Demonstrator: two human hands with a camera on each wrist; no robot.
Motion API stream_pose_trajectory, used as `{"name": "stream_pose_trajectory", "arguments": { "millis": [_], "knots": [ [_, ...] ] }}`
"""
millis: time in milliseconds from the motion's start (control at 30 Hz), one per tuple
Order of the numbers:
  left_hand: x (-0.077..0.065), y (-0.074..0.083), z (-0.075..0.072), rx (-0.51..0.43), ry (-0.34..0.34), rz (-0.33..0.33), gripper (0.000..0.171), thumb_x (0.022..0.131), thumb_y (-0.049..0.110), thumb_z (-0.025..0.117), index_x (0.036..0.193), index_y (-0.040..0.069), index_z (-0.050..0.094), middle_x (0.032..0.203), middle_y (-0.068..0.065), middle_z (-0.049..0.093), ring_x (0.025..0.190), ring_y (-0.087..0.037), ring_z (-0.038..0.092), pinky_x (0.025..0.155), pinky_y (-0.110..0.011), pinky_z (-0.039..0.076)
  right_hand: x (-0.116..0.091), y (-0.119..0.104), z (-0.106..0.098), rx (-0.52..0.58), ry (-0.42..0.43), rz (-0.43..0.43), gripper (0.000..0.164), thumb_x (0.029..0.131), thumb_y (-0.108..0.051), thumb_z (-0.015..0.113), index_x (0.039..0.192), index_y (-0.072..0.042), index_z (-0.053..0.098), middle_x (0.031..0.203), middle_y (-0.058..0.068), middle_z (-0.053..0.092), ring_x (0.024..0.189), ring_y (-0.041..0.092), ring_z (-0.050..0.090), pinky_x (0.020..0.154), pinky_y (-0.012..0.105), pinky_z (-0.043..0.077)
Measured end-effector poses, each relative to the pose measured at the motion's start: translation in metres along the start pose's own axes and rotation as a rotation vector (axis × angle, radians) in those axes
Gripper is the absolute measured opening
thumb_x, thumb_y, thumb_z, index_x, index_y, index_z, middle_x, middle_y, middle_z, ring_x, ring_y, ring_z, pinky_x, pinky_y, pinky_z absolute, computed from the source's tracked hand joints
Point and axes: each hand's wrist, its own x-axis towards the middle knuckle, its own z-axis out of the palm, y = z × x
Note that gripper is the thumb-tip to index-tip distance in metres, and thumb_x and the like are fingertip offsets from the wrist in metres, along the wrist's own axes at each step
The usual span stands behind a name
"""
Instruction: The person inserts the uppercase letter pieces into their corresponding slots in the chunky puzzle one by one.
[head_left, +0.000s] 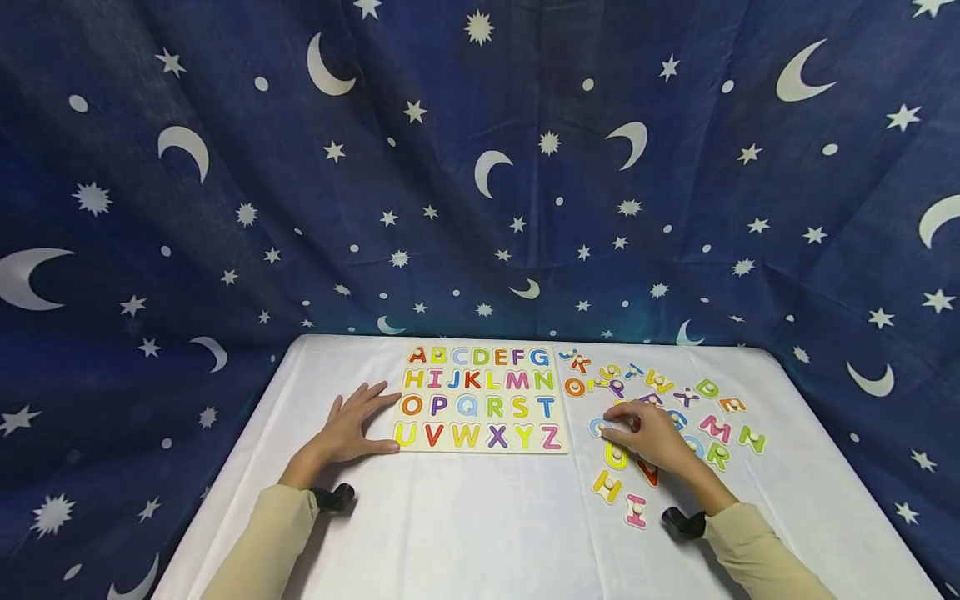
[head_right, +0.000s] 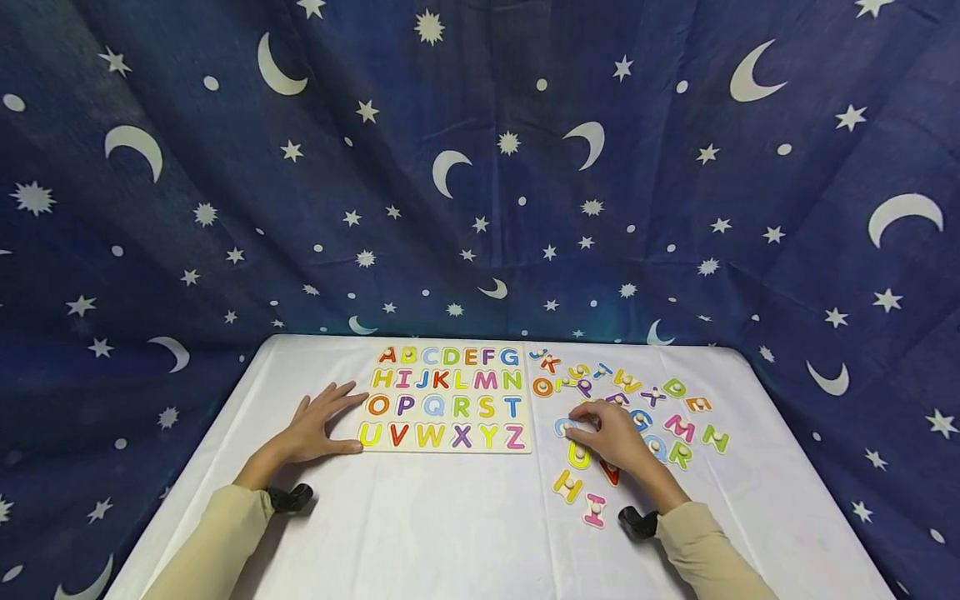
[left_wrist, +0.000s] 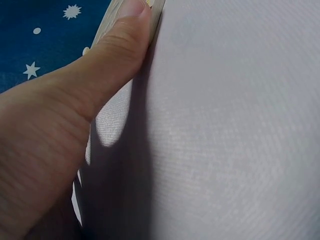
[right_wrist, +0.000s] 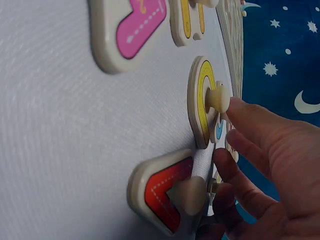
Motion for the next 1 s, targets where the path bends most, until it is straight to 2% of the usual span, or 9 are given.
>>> {"name": "stream_pose_trajectory", "arguments": {
  "millis": [133,467,833,1000],
  "knots": [
    [0.0,0.0,-0.001,0.007,-0.001,-0.007,0.096,0.072,0.056,0.089,0.153,0.021,0.051,0.166,-0.016,0.03,0.155,-0.046,0.013,0.118,-0.073,-0.003,0.002,0.001,0.003,0.012,-0.003,0.026,0.026,0.086,-0.028,0.086,0.106,-0.013,0.08,0.102,0.002,0.071,0.081,0.017,0.051,0.069,0.031,0.042],
    [0.001,0.0,0.0,0.011,-0.002,-0.011,0.095,0.072,0.056,0.089,0.153,0.022,0.051,0.166,-0.015,0.031,0.154,-0.046,0.014,0.118,-0.074,-0.003,0.003,-0.001,0.006,0.005,0.031,-0.014,0.015,0.084,-0.021,0.086,0.095,-0.013,0.08,0.093,0.0,0.068,0.075,0.017,0.051,0.067,0.031,0.042],
    [0.003,0.001,0.002,0.005,-0.001,-0.001,0.095,0.072,0.057,0.088,0.153,0.022,0.051,0.166,-0.015,0.03,0.155,-0.046,0.013,0.118,-0.073,-0.003,-0.001,-0.001,0.003,0.018,0.044,0.0,0.013,0.087,-0.02,0.084,0.097,-0.012,0.08,0.095,0.0,0.068,0.075,0.016,0.05,0.065,0.029,0.042],
    [0.001,0.001,0.001,-0.001,0.007,0.001,0.094,0.073,0.054,0.089,0.152,0.02,0.052,0.166,-0.017,0.031,0.154,-0.047,0.014,0.118,-0.074,-0.003,0.004,-0.008,-0.005,0.046,0.062,-0.03,0.013,0.087,-0.018,0.084,0.099,-0.014,0.079,0.094,0.0,0.069,0.076,0.017,0.051,0.065,0.03,0.042]
  ]
}}
